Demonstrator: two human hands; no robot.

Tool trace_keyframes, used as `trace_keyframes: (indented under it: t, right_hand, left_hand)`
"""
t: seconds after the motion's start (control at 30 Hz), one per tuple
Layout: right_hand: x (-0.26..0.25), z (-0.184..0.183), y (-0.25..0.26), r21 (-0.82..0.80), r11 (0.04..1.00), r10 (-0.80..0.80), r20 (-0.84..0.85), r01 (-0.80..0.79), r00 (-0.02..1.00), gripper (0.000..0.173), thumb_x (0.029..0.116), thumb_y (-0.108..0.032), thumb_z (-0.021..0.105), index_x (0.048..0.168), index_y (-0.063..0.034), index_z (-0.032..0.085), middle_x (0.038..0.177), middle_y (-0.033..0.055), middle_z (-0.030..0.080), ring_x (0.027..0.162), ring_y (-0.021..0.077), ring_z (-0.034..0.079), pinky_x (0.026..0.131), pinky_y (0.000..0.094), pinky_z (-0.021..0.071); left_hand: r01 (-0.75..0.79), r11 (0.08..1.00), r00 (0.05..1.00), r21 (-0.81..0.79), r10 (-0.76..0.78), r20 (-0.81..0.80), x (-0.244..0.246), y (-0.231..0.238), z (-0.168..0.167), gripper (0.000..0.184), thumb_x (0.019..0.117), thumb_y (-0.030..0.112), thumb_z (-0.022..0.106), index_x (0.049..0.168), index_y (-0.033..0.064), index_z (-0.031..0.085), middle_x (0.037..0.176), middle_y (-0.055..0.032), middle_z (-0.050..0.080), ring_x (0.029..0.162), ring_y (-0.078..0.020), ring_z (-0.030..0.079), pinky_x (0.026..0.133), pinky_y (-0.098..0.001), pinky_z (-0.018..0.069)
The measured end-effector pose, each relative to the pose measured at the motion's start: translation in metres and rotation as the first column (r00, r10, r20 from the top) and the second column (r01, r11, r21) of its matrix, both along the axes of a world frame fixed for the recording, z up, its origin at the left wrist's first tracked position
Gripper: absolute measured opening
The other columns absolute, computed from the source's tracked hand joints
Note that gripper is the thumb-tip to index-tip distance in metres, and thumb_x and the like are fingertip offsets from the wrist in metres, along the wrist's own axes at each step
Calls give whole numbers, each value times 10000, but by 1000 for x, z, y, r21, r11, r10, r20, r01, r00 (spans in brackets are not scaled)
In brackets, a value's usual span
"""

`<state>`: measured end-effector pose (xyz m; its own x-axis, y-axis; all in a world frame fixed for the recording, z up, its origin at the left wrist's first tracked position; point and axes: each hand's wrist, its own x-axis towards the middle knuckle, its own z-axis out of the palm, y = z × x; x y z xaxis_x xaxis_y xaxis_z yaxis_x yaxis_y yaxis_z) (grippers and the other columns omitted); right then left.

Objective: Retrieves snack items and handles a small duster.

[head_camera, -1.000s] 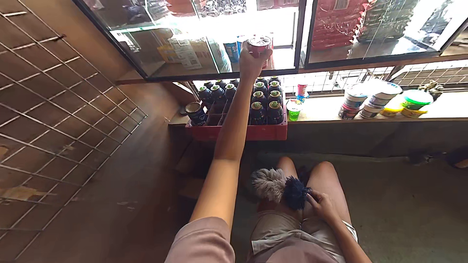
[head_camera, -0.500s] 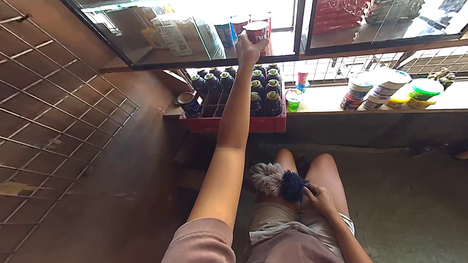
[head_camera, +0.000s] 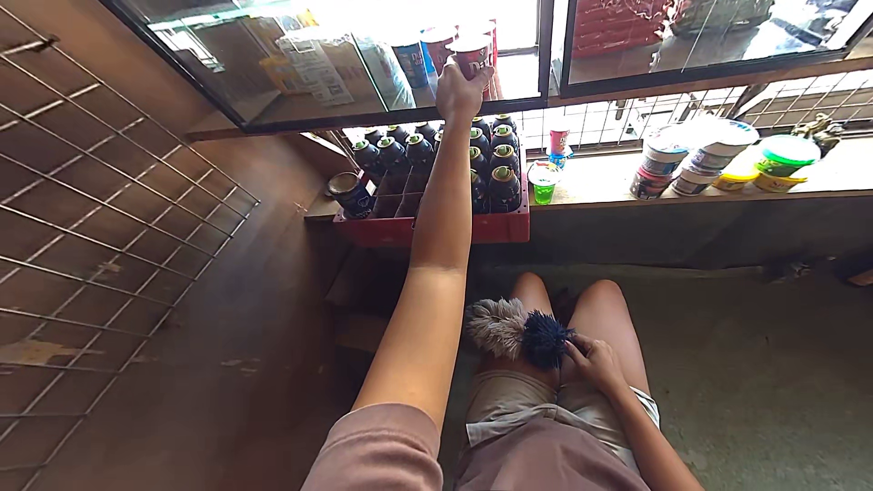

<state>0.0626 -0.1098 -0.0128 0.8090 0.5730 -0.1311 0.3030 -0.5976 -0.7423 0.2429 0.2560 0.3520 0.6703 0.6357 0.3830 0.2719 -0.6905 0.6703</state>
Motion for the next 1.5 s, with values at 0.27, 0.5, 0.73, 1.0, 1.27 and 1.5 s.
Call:
trace_keyframes:
  t: [0.27, 0.5, 0.73, 1.0, 1.27, 1.5]
  right_hand:
    - [1, 0, 1, 1, 1000, 10, -7, -10, 1000, 413, 1017, -397, 558, 869, -40, 703, 709, 123, 640, 735, 303, 650, 705, 546, 477]
    - [4, 4, -1, -28, 999, 26, -51, -27, 998, 418, 1026, -419, 549, 917, -51, 717, 773, 129, 676, 798, 307, 672, 755, 547, 492]
    - [6, 3, -1, -34, 998, 46, -76, -49, 996, 439, 1025, -450, 526, 945, -63, 718, 796, 124, 684, 824, 295, 678, 778, 533, 499]
    - [5, 3, 0, -39, 999, 32, -89, -36, 995, 438, 1022, -444, 536, 967, -54, 728, 803, 134, 695, 826, 310, 689, 779, 553, 511]
    - [3, -4, -2, 0, 999, 37, -69, -37, 997, 451, 1010, -453, 537, 907, -52, 718, 723, 112, 660, 740, 282, 669, 713, 530, 505]
    - [2, -5, 4, 11, 998, 58, -72, -58, 996, 444, 1005, -445, 541, 881, -52, 709, 706, 103, 646, 717, 271, 658, 691, 515, 503]
  left_hand:
    - [-14, 1000, 999, 3, 14, -32, 3, 0, 0, 665, 931, 498, 693, 1402, 49, 556, 1368, -174, 614, 1309, -312, 564, 1076, -542, 434]
    - [16, 986, 950, 164, -66, 304, -9, -7, -24, 1019, 850, 371, 810, 1553, -104, 245, 1476, -299, 485, 1367, -378, 498, 1152, -466, 396]
    - [280, 821, 869, 498, -437, 231, -43, -102, -122, 433, 955, 182, 652, 1325, -40, 610, 1420, -230, 577, 1378, -405, 489, 1144, -562, 381]
    - [505, 780, 649, 369, -61, -758, 72, -115, -167, 893, 947, 568, 625, 1590, 36, 306, 1566, -308, 367, 1465, -501, 312, 1189, -712, 115]
    - [404, 870, 662, 283, -65, -746, 77, -146, -179, 724, 869, 241, 761, 1505, 59, 468, 1527, -304, 390, 1406, -527, 352, 1067, -771, 269]
    - [529, 817, 759, 232, -332, -560, 123, -190, -197, 657, 881, 231, 773, 1476, 113, 521, 1500, -265, 445, 1374, -466, 422, 1104, -616, 357]
